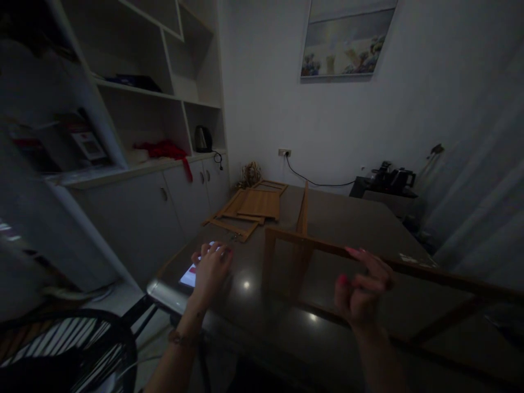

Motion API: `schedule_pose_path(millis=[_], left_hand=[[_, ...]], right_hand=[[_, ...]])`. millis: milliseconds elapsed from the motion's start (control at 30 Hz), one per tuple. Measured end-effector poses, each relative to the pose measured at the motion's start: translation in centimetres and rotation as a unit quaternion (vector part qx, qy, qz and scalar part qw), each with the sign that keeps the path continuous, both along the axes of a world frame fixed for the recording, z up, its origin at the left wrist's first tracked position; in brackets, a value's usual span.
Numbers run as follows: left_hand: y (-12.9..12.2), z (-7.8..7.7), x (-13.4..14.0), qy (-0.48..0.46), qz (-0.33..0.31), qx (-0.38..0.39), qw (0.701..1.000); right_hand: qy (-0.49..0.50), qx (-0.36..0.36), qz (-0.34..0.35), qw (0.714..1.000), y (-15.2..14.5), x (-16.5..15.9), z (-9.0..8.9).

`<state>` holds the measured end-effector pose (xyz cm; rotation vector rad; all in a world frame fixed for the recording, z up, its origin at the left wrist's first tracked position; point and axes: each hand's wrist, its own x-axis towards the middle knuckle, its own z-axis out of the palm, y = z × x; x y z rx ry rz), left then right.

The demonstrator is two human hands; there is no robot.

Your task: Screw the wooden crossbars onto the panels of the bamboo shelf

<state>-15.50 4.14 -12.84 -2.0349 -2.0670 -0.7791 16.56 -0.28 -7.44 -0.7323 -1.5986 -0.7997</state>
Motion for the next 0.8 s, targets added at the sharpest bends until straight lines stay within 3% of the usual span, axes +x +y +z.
schedule_pose_path(millis=[133,300,533,800], left_hand=[[1.9,0.4,0.7,0.046,-0.01,-0.038,0.998],[5.8,0.4,1.1,0.077,0.008,-0.066,0.995],[9.3,0.1,1.4,0.121,0.033,-0.102,0.987],[10.3,-1.0,1.3,0.14,0.03,-0.112,0.983]], right_hand=[[0.008,0.104,-0.028,0.994,0.0,0.0,-3.6],[0.017,0.012,-0.053,0.998,-0.4,-0.9,-6.8],[0.018,-0.037,-0.032,0.999,-0.9,-2.4,-6.8],[0.029,-0.062,-0.004,0.998,-1.2,-2.7,-6.7]])
